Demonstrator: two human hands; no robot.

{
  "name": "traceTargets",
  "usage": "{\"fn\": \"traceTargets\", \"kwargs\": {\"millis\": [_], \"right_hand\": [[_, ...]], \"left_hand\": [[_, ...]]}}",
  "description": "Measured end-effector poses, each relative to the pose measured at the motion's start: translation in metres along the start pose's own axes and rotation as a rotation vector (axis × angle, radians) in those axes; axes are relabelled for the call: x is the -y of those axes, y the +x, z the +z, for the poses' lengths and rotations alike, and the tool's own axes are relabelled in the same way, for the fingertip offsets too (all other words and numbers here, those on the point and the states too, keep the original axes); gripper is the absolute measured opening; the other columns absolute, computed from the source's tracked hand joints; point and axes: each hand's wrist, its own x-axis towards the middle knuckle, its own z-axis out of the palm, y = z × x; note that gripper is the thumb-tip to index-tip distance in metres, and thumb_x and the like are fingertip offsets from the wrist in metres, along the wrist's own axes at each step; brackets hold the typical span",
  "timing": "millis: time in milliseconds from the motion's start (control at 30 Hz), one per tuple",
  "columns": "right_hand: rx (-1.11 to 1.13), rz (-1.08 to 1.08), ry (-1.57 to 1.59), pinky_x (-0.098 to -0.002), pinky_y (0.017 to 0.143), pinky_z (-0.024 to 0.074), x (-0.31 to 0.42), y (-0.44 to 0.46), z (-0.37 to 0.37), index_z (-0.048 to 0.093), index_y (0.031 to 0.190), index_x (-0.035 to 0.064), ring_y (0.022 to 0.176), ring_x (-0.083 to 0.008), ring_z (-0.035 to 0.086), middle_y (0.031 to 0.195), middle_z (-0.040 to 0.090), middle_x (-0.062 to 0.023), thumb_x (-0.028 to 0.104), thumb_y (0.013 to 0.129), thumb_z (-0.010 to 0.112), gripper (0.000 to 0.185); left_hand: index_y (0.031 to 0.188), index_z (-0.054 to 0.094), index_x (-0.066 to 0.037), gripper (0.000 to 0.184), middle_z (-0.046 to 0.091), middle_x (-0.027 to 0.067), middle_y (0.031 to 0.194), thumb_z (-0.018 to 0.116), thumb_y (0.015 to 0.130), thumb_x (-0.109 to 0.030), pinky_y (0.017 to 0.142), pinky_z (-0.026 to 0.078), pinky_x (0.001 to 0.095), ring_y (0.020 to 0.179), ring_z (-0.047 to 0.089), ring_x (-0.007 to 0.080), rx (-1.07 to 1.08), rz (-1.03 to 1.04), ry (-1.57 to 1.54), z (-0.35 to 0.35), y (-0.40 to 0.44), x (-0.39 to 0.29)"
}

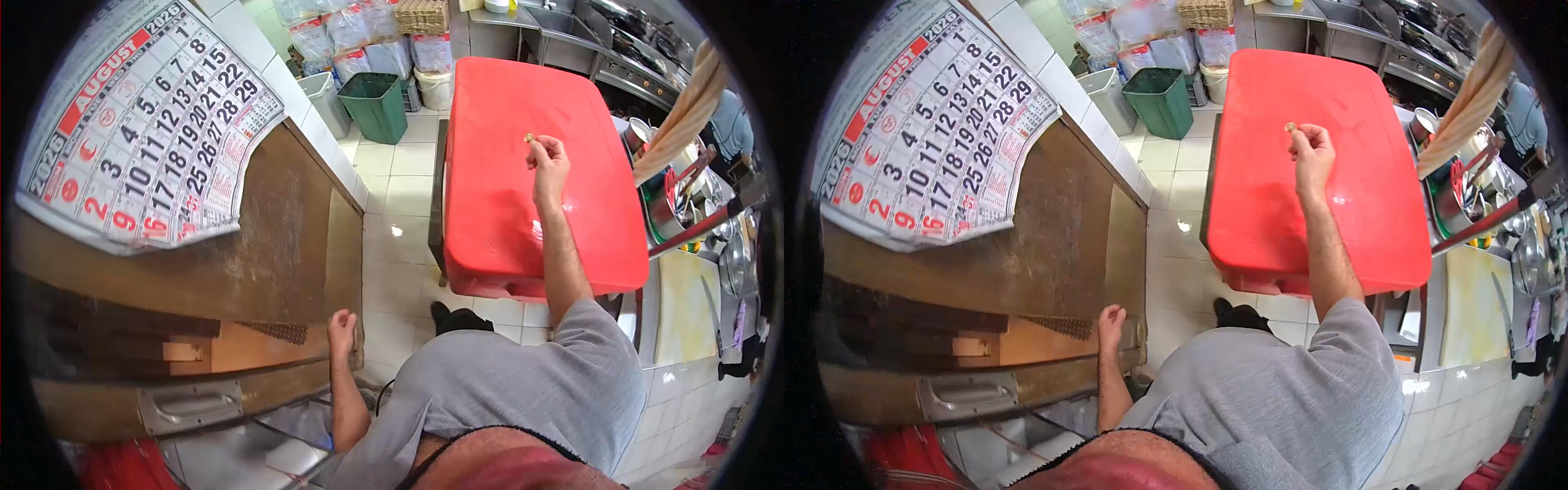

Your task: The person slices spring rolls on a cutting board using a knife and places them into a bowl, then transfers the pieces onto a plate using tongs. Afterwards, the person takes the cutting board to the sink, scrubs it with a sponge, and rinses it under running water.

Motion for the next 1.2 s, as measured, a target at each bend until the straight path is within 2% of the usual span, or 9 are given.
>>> {"fn": "traceTargets", "kwargs": {"millis": [200, 367, 433, 600, 667, 800, 933, 1000, 1200], "right_hand": [[-0.072, -0.201, -0.356, -0.0186, 0.049, 0.0356, -0.018, 0.030, -0.016, 0.058, 0.085, 0.0029, 0.057, -0.0042, 0.046, 0.071, 0.056, 0.0002, 0.008, 0.081, 0.061, 0.007], [-0.239, 0.027, -0.411, -0.0187, 0.054, 0.0380, -0.032, 0.030, -0.018, 0.058, 0.085, 0.0034, 0.062, -0.0042, 0.047, 0.077, 0.059, -0.0013, 0.007, 0.082, 0.058, 0.004], [-0.244, 0.018, -0.439, -0.0193, 0.055, 0.0385, -0.044, 0.028, -0.007, 0.058, 0.085, 0.0031, 0.063, -0.0045, 0.047, 0.077, 0.060, -0.0014, 0.005, 0.082, 0.057, 0.003], [-0.123, 0.107, -0.468, -0.0222, 0.065, 0.0443, -0.057, 0.012, 0.055, 0.057, 0.084, 0.0014, 0.072, -0.0077, 0.055, 0.079, 0.062, -0.0036, 0.002, 0.081, 0.053, 0.005], [-0.129, 0.134, -0.392, -0.0237, 0.064, 0.0453, -0.062, 0.002, 0.094, 0.058, 0.084, -0.0003, 0.071, -0.0085, 0.056, 0.077, 0.062, -0.0045, 0.003, 0.081, 0.054, 0.006], [-0.046, 0.135, -0.549, -0.0242, 0.057, 0.0447, -0.078, -0.007, 0.146, 0.058, 0.085, -0.0016, 0.066, -0.0089, 0.054, 0.074, 0.061, -0.0047, 0.005, 0.081, 0.055, 0.008], [-0.199, 0.201, -0.614, -0.0233, 0.057, 0.0443, -0.090, 0.018, 0.199, 0.058, 0.085, -0.0015, 0.066, -0.0082, 0.054, 0.073, 0.060, -0.0032, 0.006, 0.081, 0.056, 0.009], [-0.347, 0.190, -0.387, -0.0229, 0.056, 0.0431, -0.112, 0.030, 0.223, 0.058, 0.085, -0.0012, 0.064, -0.0070, 0.052, 0.071, 0.058, -0.0018, 0.009, 0.081, 0.057, 0.011], [-0.398, 0.197, -0.379, -0.0227, 0.052, 0.0401, -0.152, 0.075, 0.263, 0.057, 0.083, -0.0005, 0.060, -0.0051, 0.048, 0.067, 0.055, -0.0005, 0.010, 0.079, 0.058, 0.011]], "left_hand": [[0.105, 0.055, 0.001, 0.031, 0.053, 0.0082, 0.101, 0.064, 0.081, -0.016, 0.074, 0.047, 0.0268, 0.082, 0.055, 0.0140, 0.210, 0.226, 0.005, 0.006, 0.133, -0.111], [0.104, 0.057, -0.002, 0.026, 0.054, 0.0024, 0.093, 0.065, 0.080, -0.011, 0.071, 0.045, 0.0231, 0.077, 0.052, 0.0094, 0.419, 0.351, 0.123, 0.019, 0.230, -0.169], [0.102, 0.058, -0.001, 0.027, 0.055, 0.0037, 0.093, 0.065, 0.079, -0.011, 0.071, 0.045, 0.0238, 0.077, 0.053, 0.0104, 0.490, 0.388, 0.123, 0.033, 0.272, -0.192], [0.100, 0.059, -0.001, 0.024, 0.056, 0.0062, 0.090, 0.064, 0.078, -0.008, 0.069, 0.046, 0.0249, 0.075, 0.053, 0.0122, 0.729, 0.535, 0.118, 0.092, 0.344, -0.267], [0.100, 0.059, -0.001, 0.024, 0.057, 0.0070, 0.086, 0.064, 0.077, -0.007, 0.068, 0.045, 0.0254, 0.074, 0.054, 0.0127, 0.859, 0.628, 0.063, 0.121, 0.365, -0.288], [0.100, 0.060, -0.002, 0.025, 0.057, 0.0065, 0.081, 0.065, 0.075, -0.005, 0.068, 0.045, 0.0260, 0.073, 0.054, 0.0133, 1.159, 0.870, 0.029, 0.155, 0.382, -0.350], [0.103, 0.060, -0.003, 0.033, 0.058, 0.0059, 0.086, 0.069, 0.071, -0.002, 0.073, 0.045, 0.0261, 0.075, 0.054, 0.0134, 1.371, 1.046, -0.064, 0.173, 0.411, -0.396], [0.104, 0.060, -0.004, 0.036, 0.059, 0.0064, 0.087, 0.070, 0.070, -0.002, 0.073, 0.045, 0.0264, 0.075, 0.055, 0.0136, 1.463, 1.109, -0.065, 0.179, 0.427, -0.413], [0.099, 0.060, -0.004, 0.031, 0.062, 0.0065, 0.085, 0.070, 0.069, -0.003, 0.070, 0.046, 0.0278, 0.073, 0.056, 0.0149, 1.580, 1.335, -0.046, 0.215, 0.475, -0.442]]}}
